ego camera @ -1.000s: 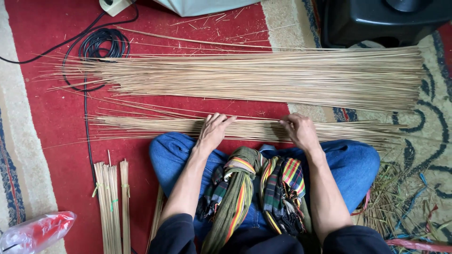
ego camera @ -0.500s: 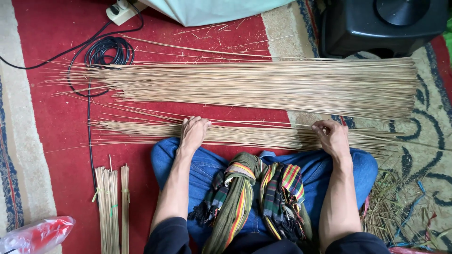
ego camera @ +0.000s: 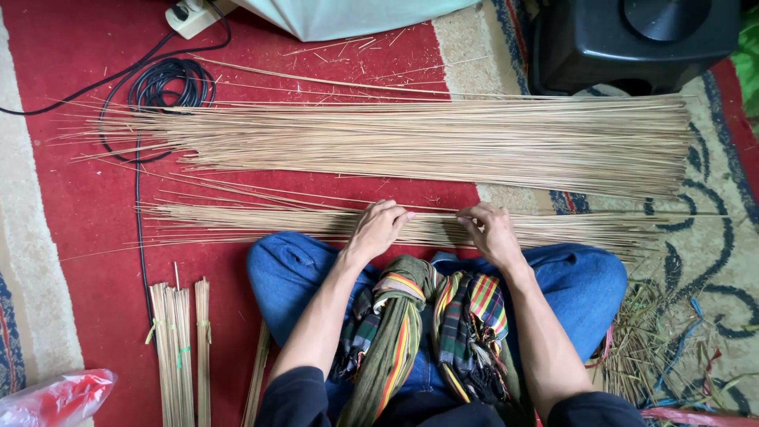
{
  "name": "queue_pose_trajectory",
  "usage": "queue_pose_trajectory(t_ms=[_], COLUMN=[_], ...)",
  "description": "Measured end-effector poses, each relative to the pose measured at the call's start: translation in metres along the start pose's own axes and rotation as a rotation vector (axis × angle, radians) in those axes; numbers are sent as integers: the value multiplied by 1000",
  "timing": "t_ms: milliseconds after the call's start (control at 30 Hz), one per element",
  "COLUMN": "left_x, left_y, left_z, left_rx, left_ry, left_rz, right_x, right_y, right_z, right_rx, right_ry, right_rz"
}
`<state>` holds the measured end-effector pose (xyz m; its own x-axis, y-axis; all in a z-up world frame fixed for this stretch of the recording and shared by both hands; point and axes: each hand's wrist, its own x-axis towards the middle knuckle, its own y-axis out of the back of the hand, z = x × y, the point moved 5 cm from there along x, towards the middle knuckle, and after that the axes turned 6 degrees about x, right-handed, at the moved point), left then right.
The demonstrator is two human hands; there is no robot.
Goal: The person sorts thin wooden sticks into organized bundles while sitting on the floor.
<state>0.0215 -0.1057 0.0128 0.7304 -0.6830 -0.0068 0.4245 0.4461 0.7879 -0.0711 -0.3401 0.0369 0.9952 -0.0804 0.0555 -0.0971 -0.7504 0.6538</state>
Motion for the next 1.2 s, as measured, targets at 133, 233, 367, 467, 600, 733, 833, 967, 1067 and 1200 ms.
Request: queue_pose_trajectory(t_ms=[133, 233, 367, 467, 600, 733, 833, 967, 1067, 1200], left_x=[-14, -31, -38, -32, -26, -25, -26, -24, -25, -13], left_y=[-27, 11, 23, -12, -29, -30, -38, -31, -31, -19], left_z=[-74, -86, -87, -90, -78, -84, -95, -85, -86, -74], left_rx=[130, 316, 302, 182, 180, 206, 257, 271, 285, 238], left_ry=[38, 102, 202, 208, 200, 232, 215, 189, 201, 199], left_rz=[-1, 8, 1, -56, -128, -137, -117, -29, 5, 66], right_x=[-7, -17, -14, -10, -12, -9, -7, -6, -6, 6], right_y=[17, 37, 27, 21, 16, 11, 0, -10, -10, 0], right_z=[34, 42, 42, 40, 46, 44, 51, 68, 69, 54], right_rx=[-5, 11, 49, 69, 64, 71, 32, -104, -182, -144], right_ry=[-83, -192, -195, -202, -236, -244, -239, -220, -230, -283], right_rz=[-38, -38, -36, -56, -92, -119, -151, -146, -151, -66])
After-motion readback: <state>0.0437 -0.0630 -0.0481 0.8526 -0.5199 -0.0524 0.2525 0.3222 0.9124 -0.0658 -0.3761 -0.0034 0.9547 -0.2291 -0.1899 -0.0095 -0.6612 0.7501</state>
